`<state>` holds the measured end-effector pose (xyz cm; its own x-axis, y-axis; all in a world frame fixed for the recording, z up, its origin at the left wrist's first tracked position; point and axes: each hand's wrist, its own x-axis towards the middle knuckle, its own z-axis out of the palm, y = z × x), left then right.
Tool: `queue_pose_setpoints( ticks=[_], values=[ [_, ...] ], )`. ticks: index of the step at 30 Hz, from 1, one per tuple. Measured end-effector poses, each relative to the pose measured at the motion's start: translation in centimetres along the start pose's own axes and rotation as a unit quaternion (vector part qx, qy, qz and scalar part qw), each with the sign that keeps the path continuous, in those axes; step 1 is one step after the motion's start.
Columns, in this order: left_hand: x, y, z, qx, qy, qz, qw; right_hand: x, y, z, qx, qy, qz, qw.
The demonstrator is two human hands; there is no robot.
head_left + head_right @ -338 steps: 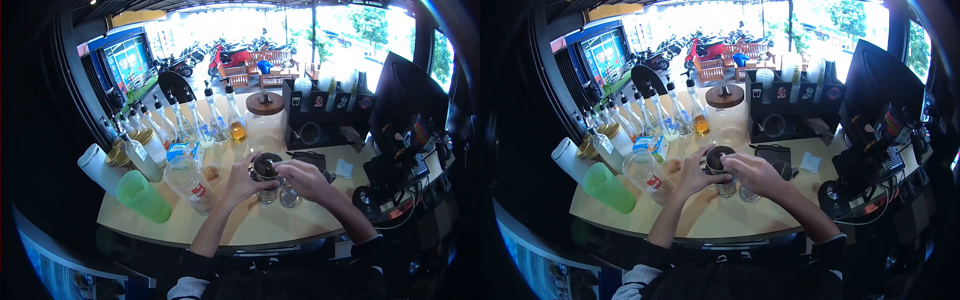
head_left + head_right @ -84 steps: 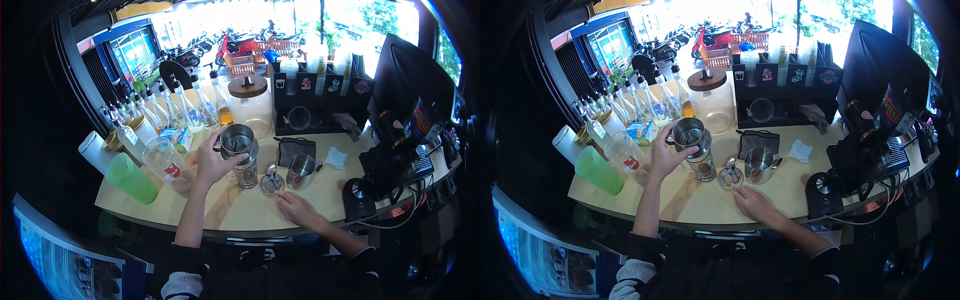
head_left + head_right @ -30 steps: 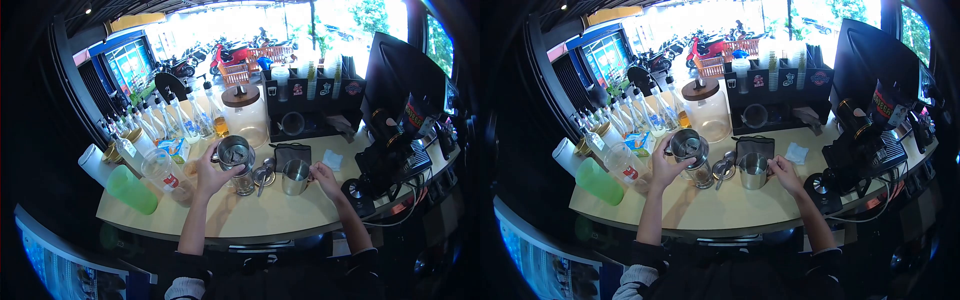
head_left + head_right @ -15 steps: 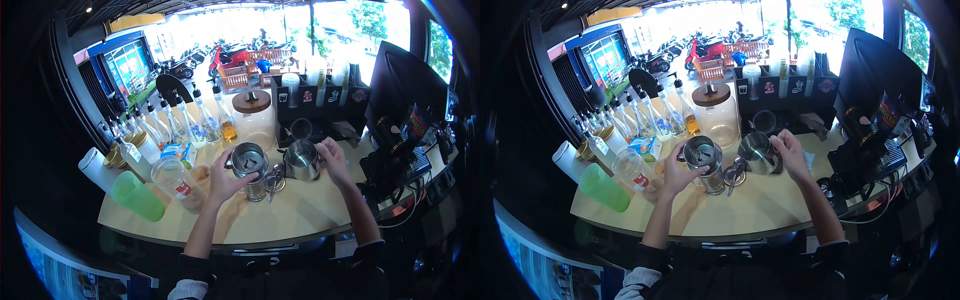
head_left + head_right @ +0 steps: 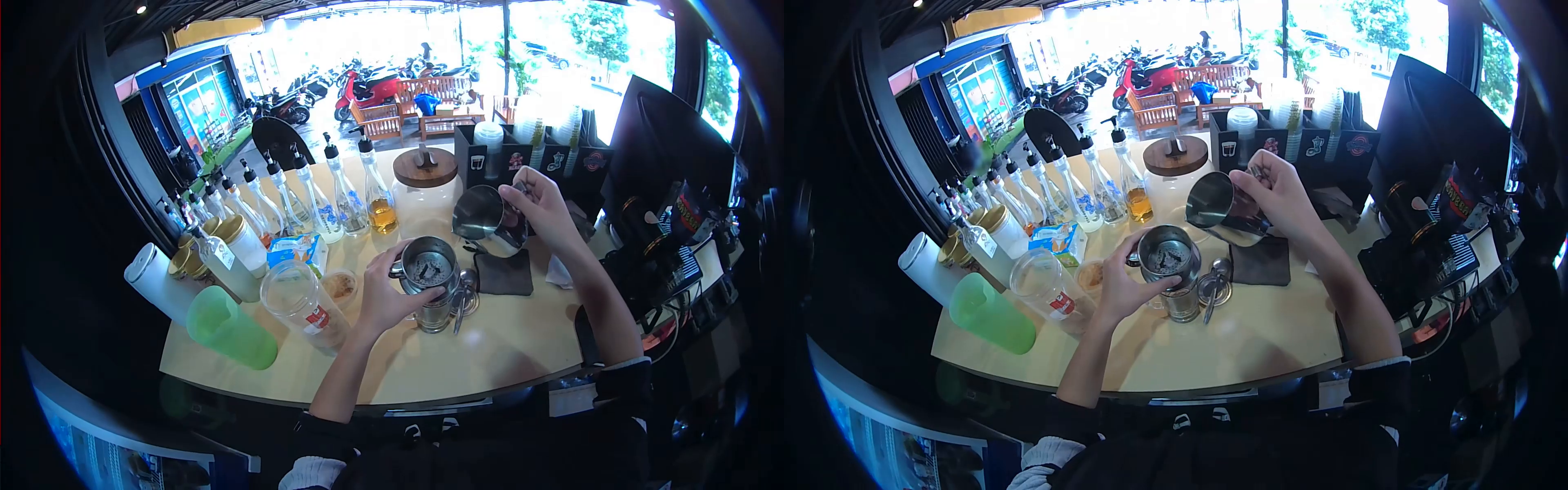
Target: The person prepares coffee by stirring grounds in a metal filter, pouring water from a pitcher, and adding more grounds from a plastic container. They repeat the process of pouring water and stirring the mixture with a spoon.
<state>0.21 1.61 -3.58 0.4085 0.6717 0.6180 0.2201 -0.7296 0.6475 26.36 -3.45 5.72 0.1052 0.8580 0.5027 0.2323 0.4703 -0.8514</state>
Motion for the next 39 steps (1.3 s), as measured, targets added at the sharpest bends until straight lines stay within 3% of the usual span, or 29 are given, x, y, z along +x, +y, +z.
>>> queue_pose_setpoints(
  ticks=[9,17,39],
  values=[
    [-0.2,-0.2,0.0,0.011,-0.011,-0.02,1.0,1.4,-1.1,2.5,-0.023,-0.023,0.019,0.999],
    [-0.1,0.1,0.2,-0.023,-0.01,-0.024,0.999,1.8,-1.6,2.8,-0.128,-0.029,-0.02,0.991],
    [0.1,0.0,0.5,-0.025,-0.016,-0.035,0.999,2.3,-1.3,3.3,-0.153,-0.033,-0.016,0.987]
  ],
)
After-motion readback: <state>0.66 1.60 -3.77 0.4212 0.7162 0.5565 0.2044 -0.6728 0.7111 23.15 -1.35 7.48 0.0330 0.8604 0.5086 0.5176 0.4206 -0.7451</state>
